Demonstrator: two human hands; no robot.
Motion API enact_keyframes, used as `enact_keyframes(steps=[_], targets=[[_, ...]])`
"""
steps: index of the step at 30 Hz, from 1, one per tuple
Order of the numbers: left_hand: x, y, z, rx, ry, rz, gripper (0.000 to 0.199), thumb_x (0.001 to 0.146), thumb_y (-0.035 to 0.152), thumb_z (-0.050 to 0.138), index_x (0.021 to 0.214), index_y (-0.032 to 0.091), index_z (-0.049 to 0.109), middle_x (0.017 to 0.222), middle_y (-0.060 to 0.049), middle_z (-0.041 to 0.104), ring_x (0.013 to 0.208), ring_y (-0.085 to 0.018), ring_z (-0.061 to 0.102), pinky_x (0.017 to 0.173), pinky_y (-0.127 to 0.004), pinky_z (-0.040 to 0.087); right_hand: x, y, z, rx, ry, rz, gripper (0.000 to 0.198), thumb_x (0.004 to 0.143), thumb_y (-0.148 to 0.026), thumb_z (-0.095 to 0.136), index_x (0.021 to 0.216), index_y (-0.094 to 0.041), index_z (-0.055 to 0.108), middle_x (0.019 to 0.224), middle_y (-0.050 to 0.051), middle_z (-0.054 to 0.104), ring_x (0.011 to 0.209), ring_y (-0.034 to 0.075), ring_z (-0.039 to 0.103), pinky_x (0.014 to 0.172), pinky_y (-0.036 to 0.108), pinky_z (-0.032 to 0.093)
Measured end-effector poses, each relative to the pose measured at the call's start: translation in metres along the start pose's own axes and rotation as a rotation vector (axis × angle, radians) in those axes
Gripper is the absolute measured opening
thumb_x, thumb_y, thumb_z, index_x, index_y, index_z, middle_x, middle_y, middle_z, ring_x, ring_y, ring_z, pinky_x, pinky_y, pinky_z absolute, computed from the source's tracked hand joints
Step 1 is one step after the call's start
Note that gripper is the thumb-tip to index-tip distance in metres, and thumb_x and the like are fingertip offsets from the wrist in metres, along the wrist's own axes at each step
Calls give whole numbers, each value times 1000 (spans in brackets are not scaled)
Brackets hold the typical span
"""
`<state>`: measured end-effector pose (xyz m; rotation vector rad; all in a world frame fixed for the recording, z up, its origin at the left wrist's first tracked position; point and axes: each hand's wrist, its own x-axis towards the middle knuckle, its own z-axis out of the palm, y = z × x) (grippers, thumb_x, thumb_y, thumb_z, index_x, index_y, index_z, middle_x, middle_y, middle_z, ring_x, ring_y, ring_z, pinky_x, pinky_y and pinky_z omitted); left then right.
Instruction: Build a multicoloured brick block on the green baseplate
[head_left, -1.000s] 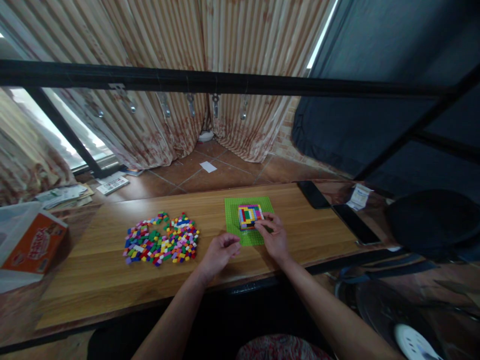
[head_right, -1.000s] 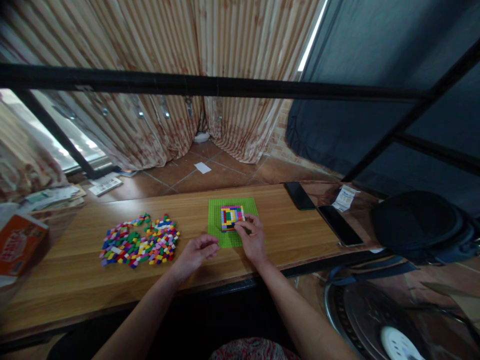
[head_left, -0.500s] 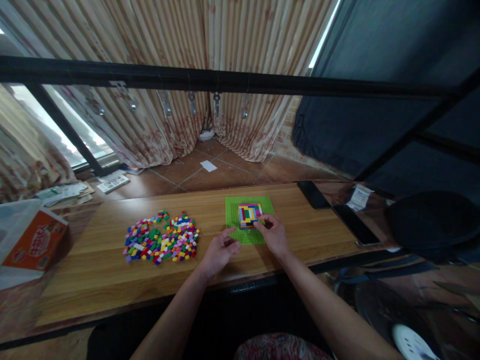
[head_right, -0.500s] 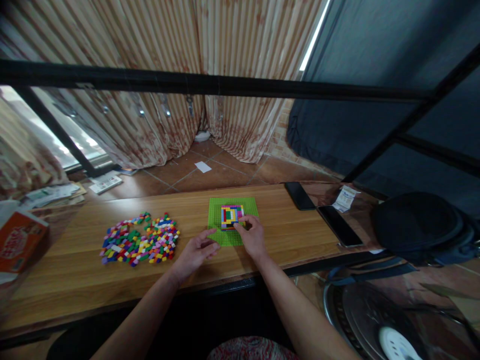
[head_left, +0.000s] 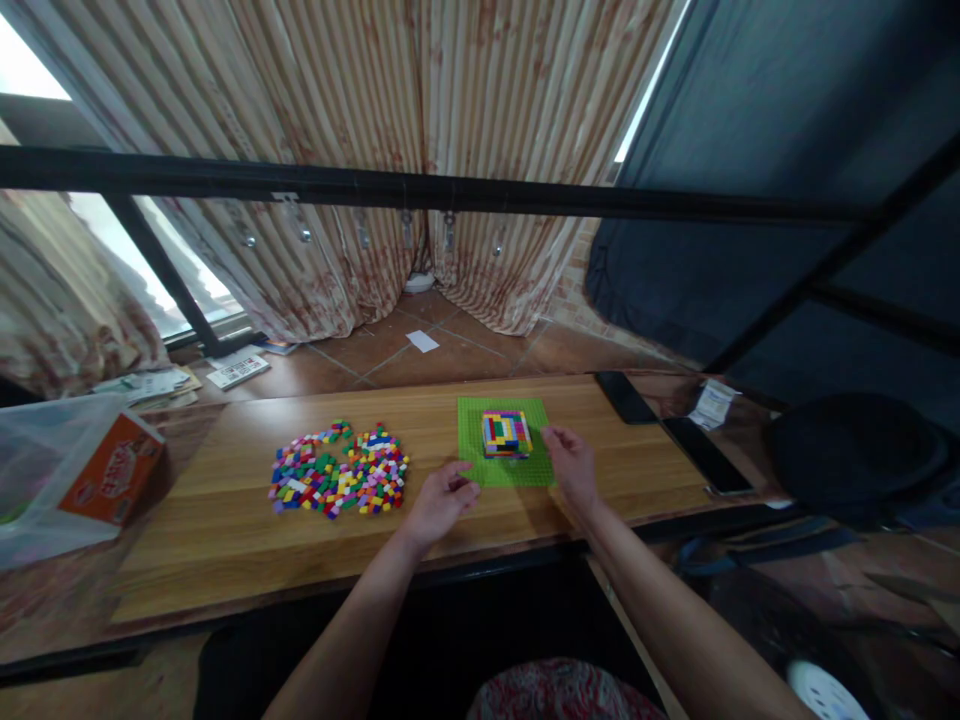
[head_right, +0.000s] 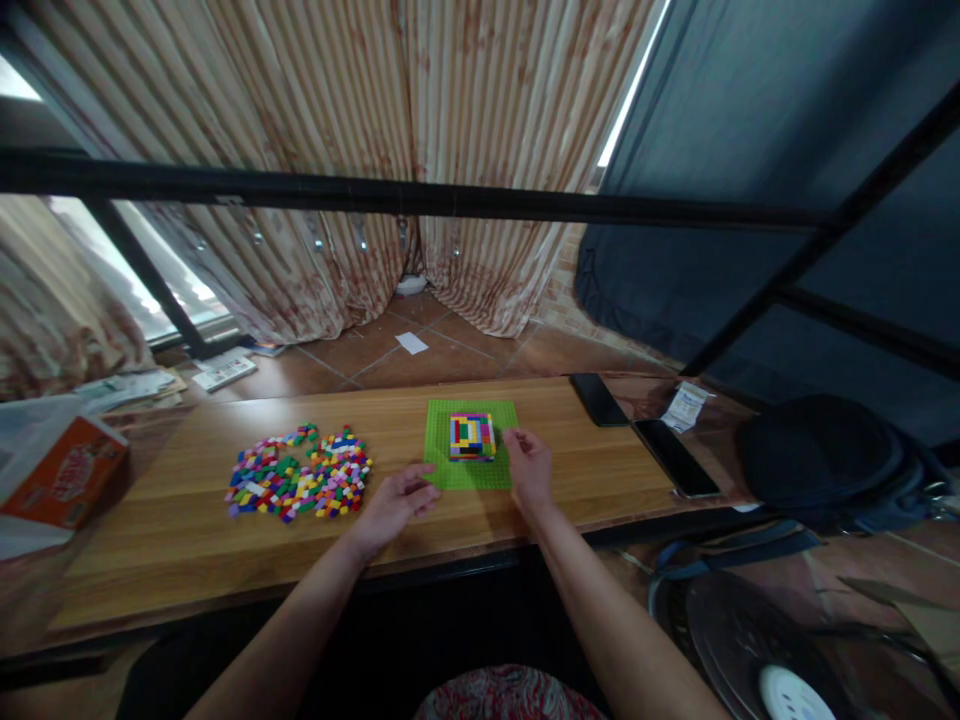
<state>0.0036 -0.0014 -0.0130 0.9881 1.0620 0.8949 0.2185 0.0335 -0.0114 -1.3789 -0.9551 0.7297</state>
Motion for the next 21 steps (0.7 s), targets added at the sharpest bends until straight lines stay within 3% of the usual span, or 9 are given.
enact_keyframes(steps=[3,6,10,13,17,21], targets=[[-2,4,-6,16,23,16,39,67,27,72,101,12,62,65,2,62,57,-9,55,55,-21,41,-9,-9,-8,2,85,-10,35,70,-51,66,75,-16,66,66,0,62,62,14,53,59,27,41],[-4,14,-14,-14,50,59,33,66,29,73,94,13,64,62,3,61,55,-8,53,53,-21,39,-25,-17,-7,-29,16,-25,32,71,-48,68,74,-17,66,64,0,61,62,14,53,60,27,41],[-13,40,-35,-106,183,124,38,61,32,78,91,13,66,70,0,66,61,-9,57,59,-22,43,-57,-21,9,-104,-192,-65,28,77,-46,64,76,-18,68,71,2,66,70,18,59,67,30,46],[-26,63,-62,-206,389,225,42,58,34,79,92,12,67,74,-2,68,64,-10,59,62,-23,45,-82,-19,25,-213,-407,-139,23,83,-40,59,83,-20,69,85,4,70,82,20,63,77,33,47],[-43,83,-98,-372,694,357,36,55,30,78,84,13,66,69,1,65,61,-8,57,58,-20,43,-106,-19,53,-338,-669,-243,20,88,-31,52,88,-21,69,87,4,68,82,19,63,76,32,46],[-51,87,-113,-427,813,381,33,51,26,77,80,14,66,64,2,63,56,-6,54,55,-18,40,-118,-19,83,-434,-774,-322,17,87,-25,52,89,-20,69,86,4,66,82,18,61,74,31,45]])
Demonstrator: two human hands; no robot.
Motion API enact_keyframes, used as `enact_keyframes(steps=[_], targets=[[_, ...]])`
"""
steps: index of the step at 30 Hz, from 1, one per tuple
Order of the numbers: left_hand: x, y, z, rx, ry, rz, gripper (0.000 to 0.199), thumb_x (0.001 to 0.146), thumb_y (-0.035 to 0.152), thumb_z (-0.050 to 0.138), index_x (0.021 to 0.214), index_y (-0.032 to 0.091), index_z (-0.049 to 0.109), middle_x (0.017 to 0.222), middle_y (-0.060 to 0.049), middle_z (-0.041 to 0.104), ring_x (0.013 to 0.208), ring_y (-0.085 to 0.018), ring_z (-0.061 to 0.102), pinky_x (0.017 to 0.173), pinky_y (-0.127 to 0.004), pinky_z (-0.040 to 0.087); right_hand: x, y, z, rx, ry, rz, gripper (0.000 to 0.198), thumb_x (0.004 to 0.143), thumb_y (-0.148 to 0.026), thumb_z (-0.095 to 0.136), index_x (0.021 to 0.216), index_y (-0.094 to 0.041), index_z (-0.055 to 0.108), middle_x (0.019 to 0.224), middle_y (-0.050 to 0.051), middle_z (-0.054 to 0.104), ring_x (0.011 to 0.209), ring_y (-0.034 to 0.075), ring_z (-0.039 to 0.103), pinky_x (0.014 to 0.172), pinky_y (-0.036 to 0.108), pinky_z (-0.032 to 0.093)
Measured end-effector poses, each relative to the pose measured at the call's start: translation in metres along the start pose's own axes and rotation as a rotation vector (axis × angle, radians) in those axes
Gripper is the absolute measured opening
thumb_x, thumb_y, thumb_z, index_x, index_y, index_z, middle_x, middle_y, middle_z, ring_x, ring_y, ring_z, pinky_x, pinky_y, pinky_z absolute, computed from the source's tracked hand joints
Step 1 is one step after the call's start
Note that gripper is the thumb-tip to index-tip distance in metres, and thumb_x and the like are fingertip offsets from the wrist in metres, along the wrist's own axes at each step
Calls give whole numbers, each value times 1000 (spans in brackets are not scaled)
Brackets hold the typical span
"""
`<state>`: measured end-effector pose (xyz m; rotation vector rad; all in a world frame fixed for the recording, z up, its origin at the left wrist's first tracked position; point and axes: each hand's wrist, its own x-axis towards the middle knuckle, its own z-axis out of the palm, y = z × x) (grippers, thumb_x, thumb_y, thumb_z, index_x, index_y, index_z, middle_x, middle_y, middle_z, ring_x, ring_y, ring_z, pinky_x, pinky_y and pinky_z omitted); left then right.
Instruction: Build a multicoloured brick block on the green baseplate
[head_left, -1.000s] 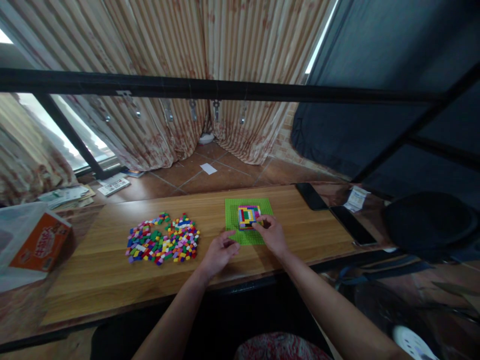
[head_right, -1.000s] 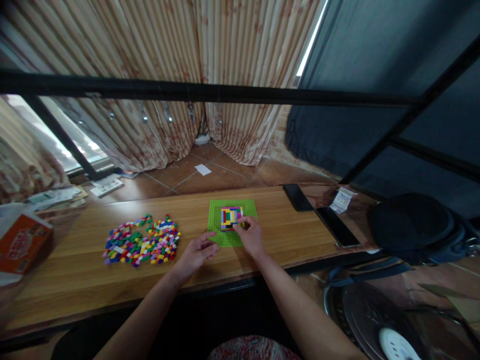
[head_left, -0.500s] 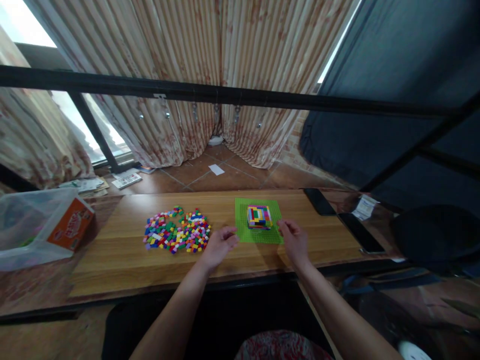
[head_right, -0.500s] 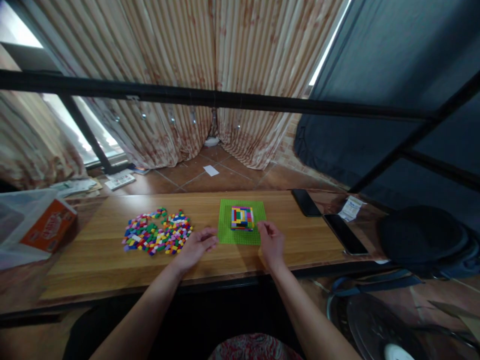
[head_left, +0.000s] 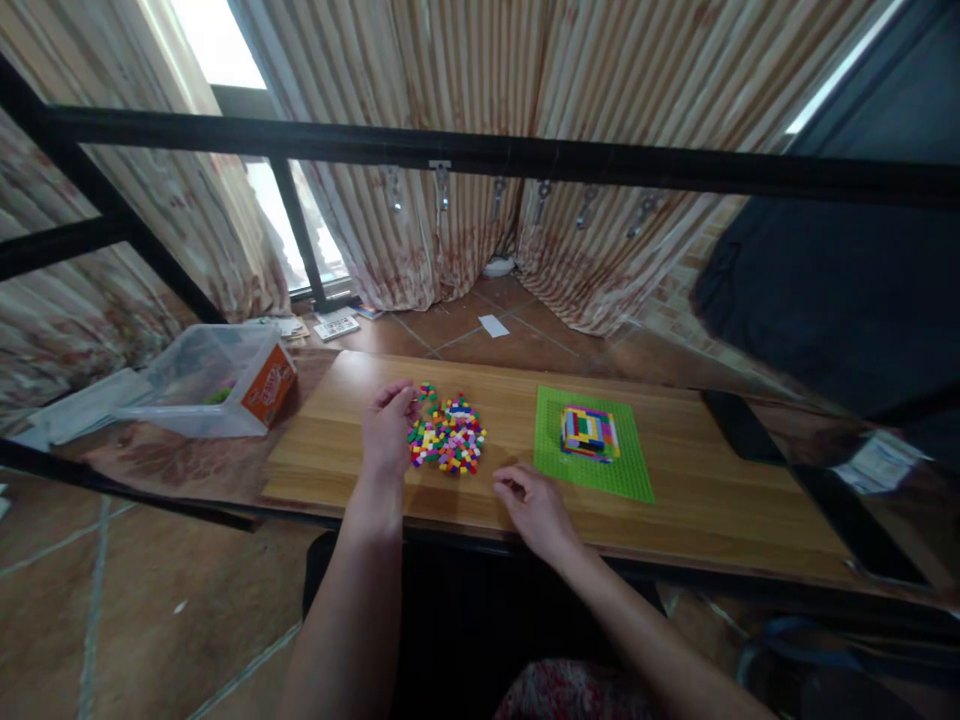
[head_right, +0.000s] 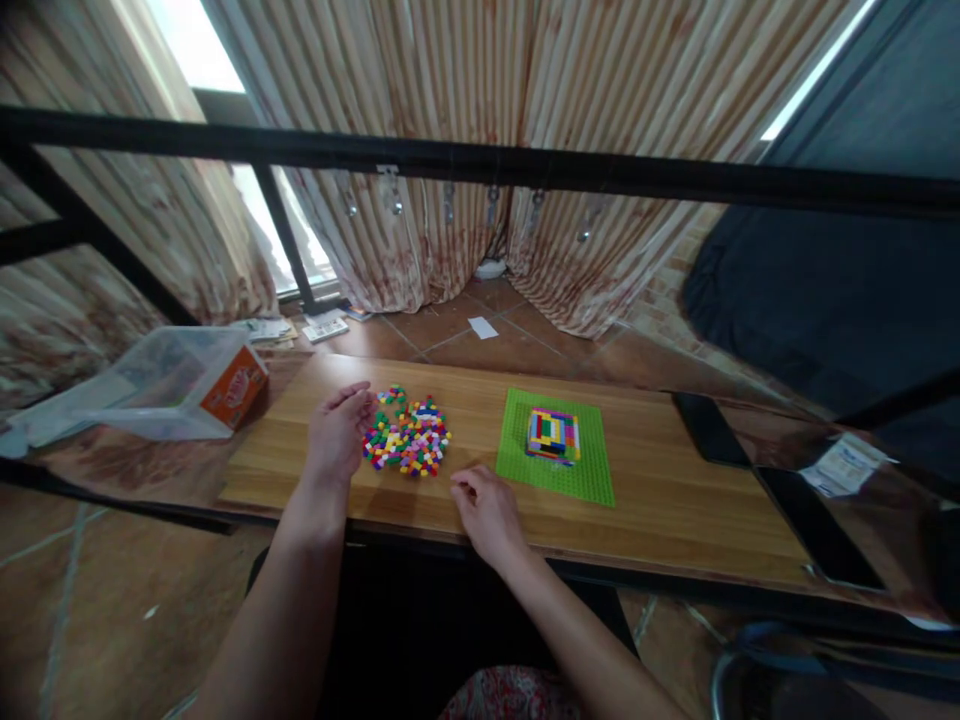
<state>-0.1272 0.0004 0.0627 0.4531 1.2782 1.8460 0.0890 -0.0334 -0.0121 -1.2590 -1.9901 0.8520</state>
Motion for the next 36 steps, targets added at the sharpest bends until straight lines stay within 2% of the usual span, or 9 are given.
enact_keyframes(steps=[9,15,18,21,25,28,32,36], targets=[[-3,-2,2,12,-48,-4,33,51,28,80,77,13,66,64,1,63,56,-6,53,55,-18,40,25,-19,34,-357,29,75,7,82,-28,65,82,-21,67,86,6,64,87,22,57,77,33,41],[1,-3,4,52,-55,-26,38,49,28,80,80,12,67,64,1,63,56,-7,53,54,-18,39,24,-16,31,-227,77,54,8,82,-22,60,76,-20,66,83,4,63,82,19,58,74,30,41],[1,-5,5,89,-62,-37,37,49,28,79,81,13,67,64,2,63,57,-7,54,54,-19,40,15,-5,16,-47,149,90,8,79,-19,59,73,-20,65,75,1,62,71,15,58,69,28,43],[0,-10,7,126,-75,-43,35,49,27,78,80,14,67,66,1,64,58,-8,55,56,-20,42,0,12,-9,134,221,171,9,78,-24,58,73,-20,65,71,-1,64,67,15,59,66,27,46],[-1,-20,12,166,-101,-63,33,49,27,77,79,14,68,65,1,64,58,-9,55,56,-21,42,-21,38,-49,260,306,252,21,79,-32,58,93,-21,70,83,2,69,71,17,63,69,31,52],[-2,-27,15,187,-118,-76,36,48,30,78,78,14,68,66,1,65,60,-10,56,58,-21,43,-28,56,-75,278,381,283,25,80,-36,58,95,-21,71,86,5,70,72,18,66,67,34,55],[-5,-31,22,221,-129,-92,37,45,31,79,76,14,68,67,1,65,62,-10,56,58,-22,42,-24,71,-98,227,474,298,26,82,-40,57,92,-19,70,78,6,71,71,21,68,65,35,56],[-7,-31,27,246,-138,-102,36,45,32,78,75,14,68,66,2,64,62,-10,55,59,-21,41,-8,79,-108,65,498,207,24,84,-39,57,91,-21,71,86,7,72,79,22,67,72,37,53]])
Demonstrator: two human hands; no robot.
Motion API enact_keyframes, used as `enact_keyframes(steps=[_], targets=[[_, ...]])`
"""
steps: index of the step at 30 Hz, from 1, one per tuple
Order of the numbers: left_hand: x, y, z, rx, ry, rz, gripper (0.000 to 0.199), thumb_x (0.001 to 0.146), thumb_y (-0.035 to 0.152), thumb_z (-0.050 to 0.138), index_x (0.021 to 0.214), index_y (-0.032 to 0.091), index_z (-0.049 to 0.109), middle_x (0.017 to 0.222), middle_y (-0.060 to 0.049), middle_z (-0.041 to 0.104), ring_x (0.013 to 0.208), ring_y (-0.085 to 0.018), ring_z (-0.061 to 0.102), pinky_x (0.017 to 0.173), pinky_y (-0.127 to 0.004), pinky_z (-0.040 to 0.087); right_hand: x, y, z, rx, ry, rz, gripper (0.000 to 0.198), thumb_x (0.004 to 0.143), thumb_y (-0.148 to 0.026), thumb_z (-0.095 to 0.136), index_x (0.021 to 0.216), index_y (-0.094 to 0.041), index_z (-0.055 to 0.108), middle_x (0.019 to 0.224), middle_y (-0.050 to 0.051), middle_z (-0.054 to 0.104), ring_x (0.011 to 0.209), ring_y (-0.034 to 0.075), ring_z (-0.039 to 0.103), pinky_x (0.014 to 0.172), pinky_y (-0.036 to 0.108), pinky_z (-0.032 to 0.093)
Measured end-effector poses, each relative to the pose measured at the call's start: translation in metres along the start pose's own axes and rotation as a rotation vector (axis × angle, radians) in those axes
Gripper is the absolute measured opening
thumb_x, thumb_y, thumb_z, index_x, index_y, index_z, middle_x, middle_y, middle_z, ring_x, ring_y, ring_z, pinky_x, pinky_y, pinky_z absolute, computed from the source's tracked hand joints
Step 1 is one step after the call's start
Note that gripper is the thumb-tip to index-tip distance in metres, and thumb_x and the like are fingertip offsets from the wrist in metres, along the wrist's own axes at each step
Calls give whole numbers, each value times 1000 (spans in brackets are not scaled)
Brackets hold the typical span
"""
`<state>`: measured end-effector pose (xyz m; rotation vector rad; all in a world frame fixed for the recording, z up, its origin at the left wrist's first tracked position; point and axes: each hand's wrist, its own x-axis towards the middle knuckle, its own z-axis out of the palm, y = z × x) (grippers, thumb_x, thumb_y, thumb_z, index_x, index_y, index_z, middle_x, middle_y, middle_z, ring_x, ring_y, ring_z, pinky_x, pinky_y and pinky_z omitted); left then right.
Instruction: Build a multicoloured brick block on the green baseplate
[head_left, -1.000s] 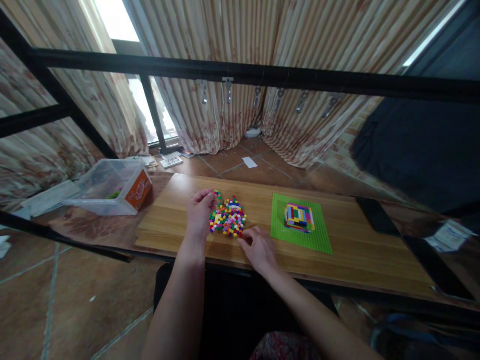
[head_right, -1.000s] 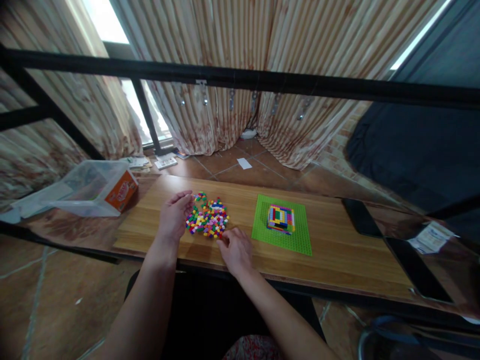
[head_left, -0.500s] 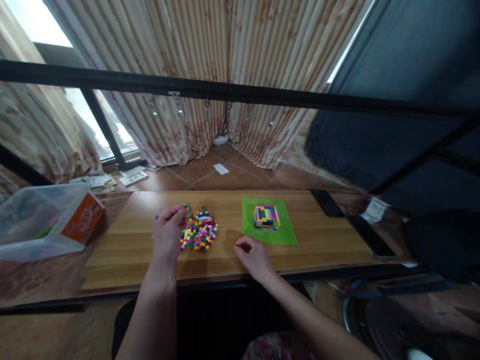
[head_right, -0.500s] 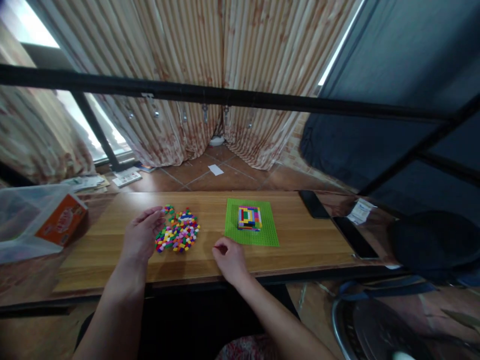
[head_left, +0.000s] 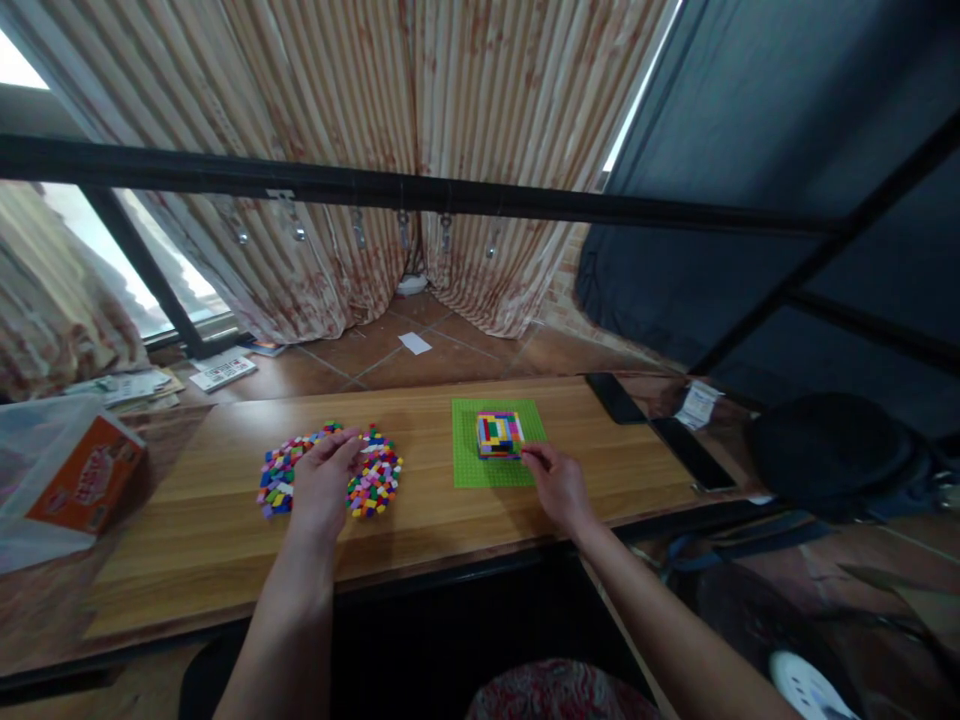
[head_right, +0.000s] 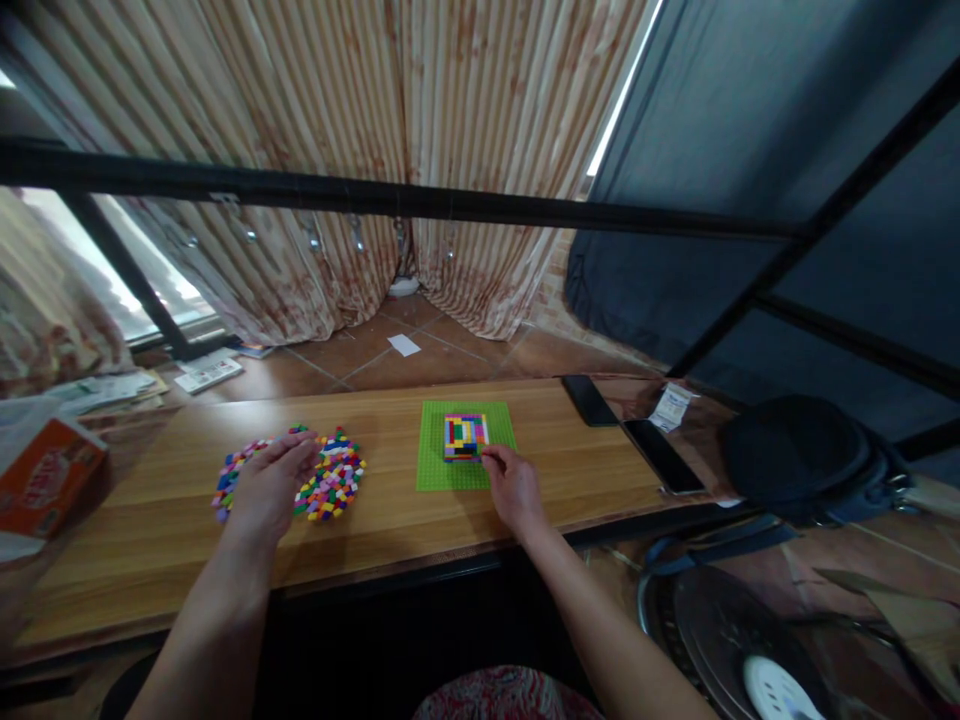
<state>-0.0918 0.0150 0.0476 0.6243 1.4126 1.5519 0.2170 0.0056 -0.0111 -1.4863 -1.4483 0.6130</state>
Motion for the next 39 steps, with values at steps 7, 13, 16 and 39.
enact_keyframes(steps=[7,13,16,39], targets=[[0,4,0,26,6,-6,35,46,32,77,75,15,67,67,1,65,62,-11,56,59,-22,41,21,9,10,-68,56,-180,15,81,-35,64,83,-25,75,103,6,65,103,22,58,96,41,42],[2,6,-2,40,2,12,32,49,31,77,75,16,68,68,0,66,61,-12,57,59,-23,42,25,18,12,-52,39,-97,12,78,-33,67,82,-25,75,106,5,62,104,21,56,97,41,41],[2,6,-1,42,7,11,31,48,31,77,75,16,69,67,0,66,60,-11,57,57,-22,42,26,20,11,-30,23,-100,12,78,-33,67,82,-25,75,106,5,62,104,21,56,96,41,41],[0,2,3,59,-15,2,32,47,33,81,71,17,68,67,0,65,62,-12,57,59,-23,45,31,25,25,318,105,231,32,56,-44,76,73,-18,71,78,4,71,74,19,63,76,35,48]])
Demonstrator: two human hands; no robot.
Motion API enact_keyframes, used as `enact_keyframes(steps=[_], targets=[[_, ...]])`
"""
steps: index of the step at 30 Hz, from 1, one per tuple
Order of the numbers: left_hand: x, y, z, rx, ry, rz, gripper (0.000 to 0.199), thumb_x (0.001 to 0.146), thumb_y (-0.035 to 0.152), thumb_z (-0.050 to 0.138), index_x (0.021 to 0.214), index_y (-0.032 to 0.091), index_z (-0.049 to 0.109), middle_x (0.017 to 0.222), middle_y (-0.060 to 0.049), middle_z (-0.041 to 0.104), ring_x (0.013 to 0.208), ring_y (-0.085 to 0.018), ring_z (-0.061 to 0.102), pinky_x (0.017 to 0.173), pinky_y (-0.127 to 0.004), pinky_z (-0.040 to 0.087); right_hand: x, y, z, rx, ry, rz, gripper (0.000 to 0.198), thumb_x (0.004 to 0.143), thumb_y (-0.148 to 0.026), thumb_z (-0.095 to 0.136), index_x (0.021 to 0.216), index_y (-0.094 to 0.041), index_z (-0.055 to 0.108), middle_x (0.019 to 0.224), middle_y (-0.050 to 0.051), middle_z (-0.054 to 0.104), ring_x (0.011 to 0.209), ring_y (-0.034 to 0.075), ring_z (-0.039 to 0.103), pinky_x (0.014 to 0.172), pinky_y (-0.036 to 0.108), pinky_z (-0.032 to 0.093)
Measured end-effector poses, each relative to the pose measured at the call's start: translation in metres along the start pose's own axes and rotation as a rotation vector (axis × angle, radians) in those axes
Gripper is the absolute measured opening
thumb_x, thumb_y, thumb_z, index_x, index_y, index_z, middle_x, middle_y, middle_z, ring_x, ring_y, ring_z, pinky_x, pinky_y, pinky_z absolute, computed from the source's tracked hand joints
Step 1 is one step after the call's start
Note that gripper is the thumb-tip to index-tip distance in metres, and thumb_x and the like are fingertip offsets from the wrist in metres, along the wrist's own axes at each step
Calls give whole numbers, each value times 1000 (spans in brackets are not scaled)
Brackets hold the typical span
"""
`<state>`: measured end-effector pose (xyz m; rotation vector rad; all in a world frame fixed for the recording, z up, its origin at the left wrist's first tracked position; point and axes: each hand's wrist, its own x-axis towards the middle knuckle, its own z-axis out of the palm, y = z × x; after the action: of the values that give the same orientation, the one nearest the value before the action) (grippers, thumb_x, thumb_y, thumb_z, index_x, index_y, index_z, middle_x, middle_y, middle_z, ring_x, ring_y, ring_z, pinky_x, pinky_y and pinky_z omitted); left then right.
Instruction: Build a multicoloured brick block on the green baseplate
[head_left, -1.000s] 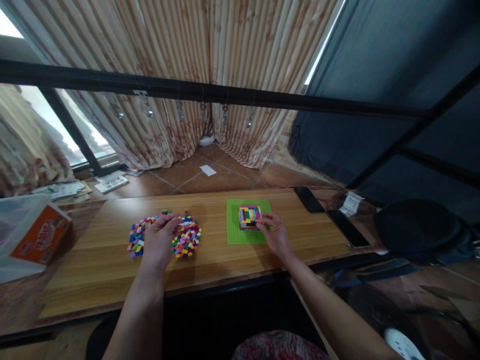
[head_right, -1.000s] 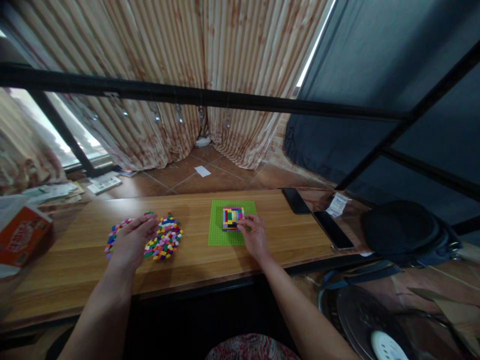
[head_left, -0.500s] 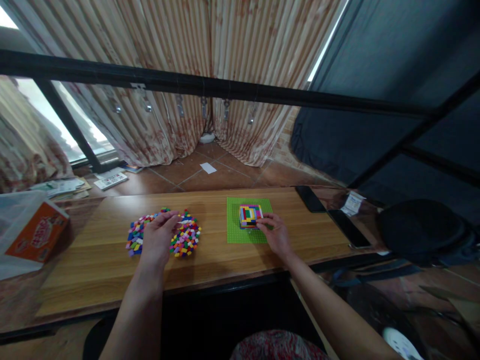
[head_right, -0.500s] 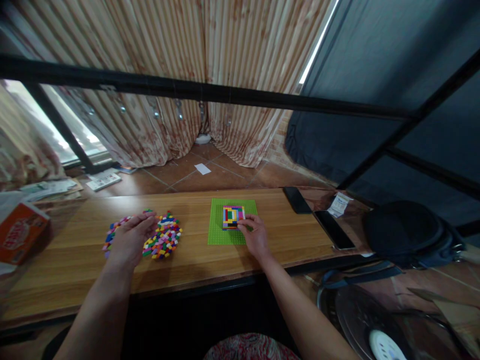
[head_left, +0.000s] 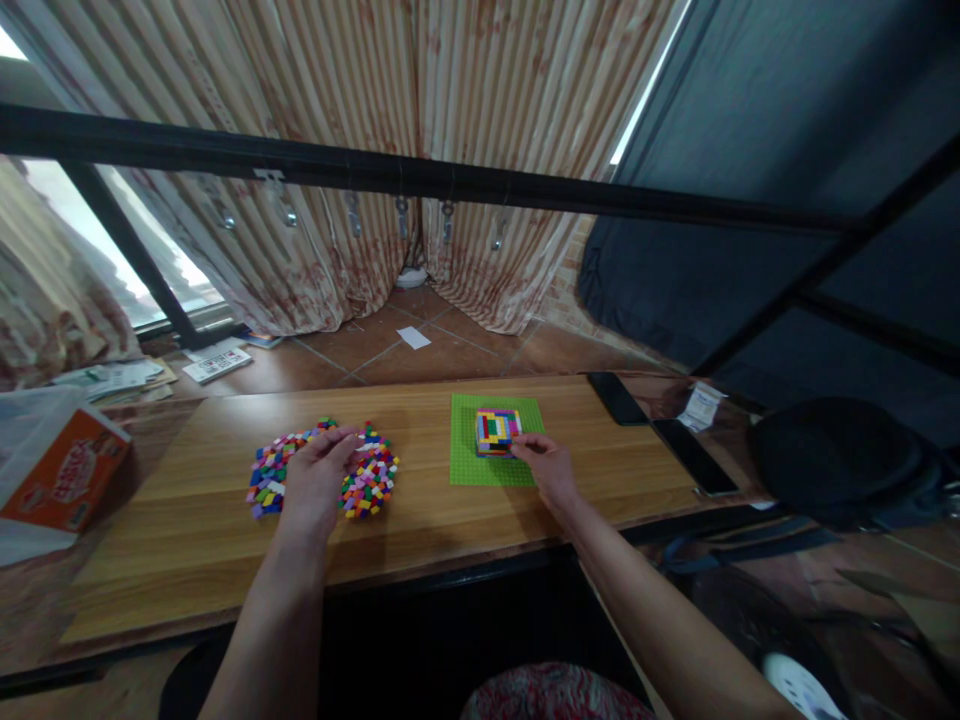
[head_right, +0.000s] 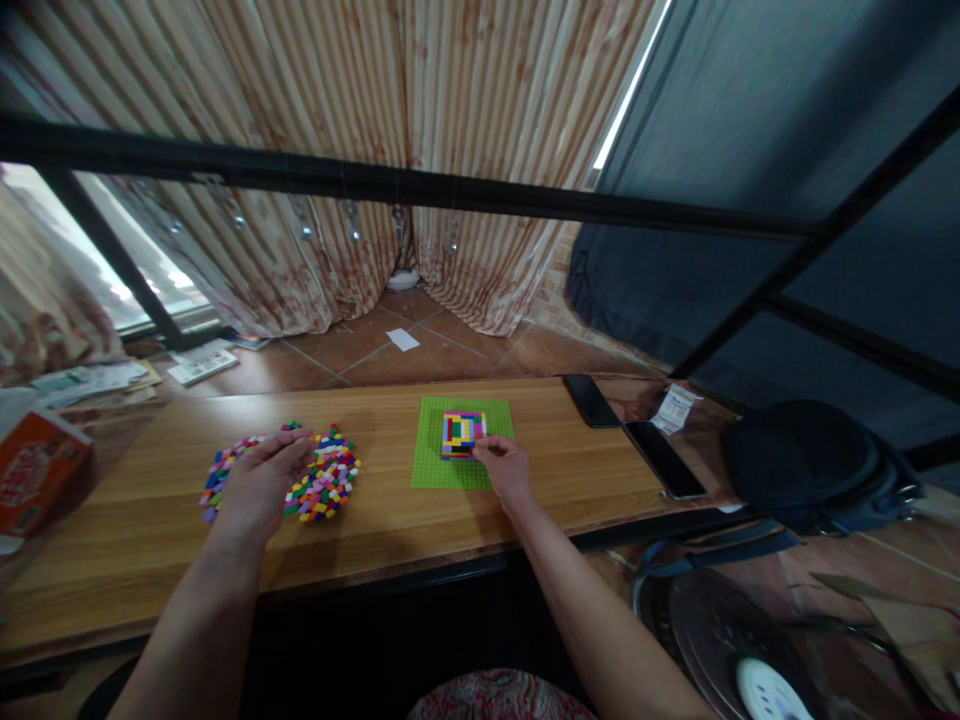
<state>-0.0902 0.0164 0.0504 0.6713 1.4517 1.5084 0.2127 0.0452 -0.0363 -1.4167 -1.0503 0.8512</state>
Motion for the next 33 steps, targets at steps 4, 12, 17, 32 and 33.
enact_keyframes(steps=[4,12,17,32,33], targets=[[-1,-2,1,3,-4,-3,32,47,33,81,72,16,69,68,-1,67,61,-12,58,58,-23,45,2,-3,3,11,-13,36,31,53,-45,76,69,-19,69,71,3,70,69,17,62,70,33,48],[-1,-10,1,16,-39,-15,37,48,30,78,80,14,70,69,-2,68,64,-12,60,60,-23,46,9,-4,7,-17,6,74,25,51,-41,76,62,-20,69,64,1,70,62,17,61,63,30,46],[-11,-14,5,75,-88,-20,40,46,36,82,77,14,69,65,-1,66,59,-11,58,56,-22,43,5,-11,7,41,-16,55,27,50,-43,78,63,-20,70,64,1,70,64,17,62,67,32,48],[-102,-53,-9,398,-356,3,38,59,50,76,82,21,72,80,-6,68,74,-20,60,72,-33,48,-33,33,-72,-285,40,-293,19,76,-31,55,82,-24,71,95,9,67,94,26,63,88,45,50],[-115,-72,-12,403,-346,-23,40,58,53,75,81,21,72,77,-6,67,70,-20,60,70,-33,48,-35,34,-72,-328,30,-330,19,77,-29,54,84,-24,71,97,10,66,95,27,63,89,45,50]])
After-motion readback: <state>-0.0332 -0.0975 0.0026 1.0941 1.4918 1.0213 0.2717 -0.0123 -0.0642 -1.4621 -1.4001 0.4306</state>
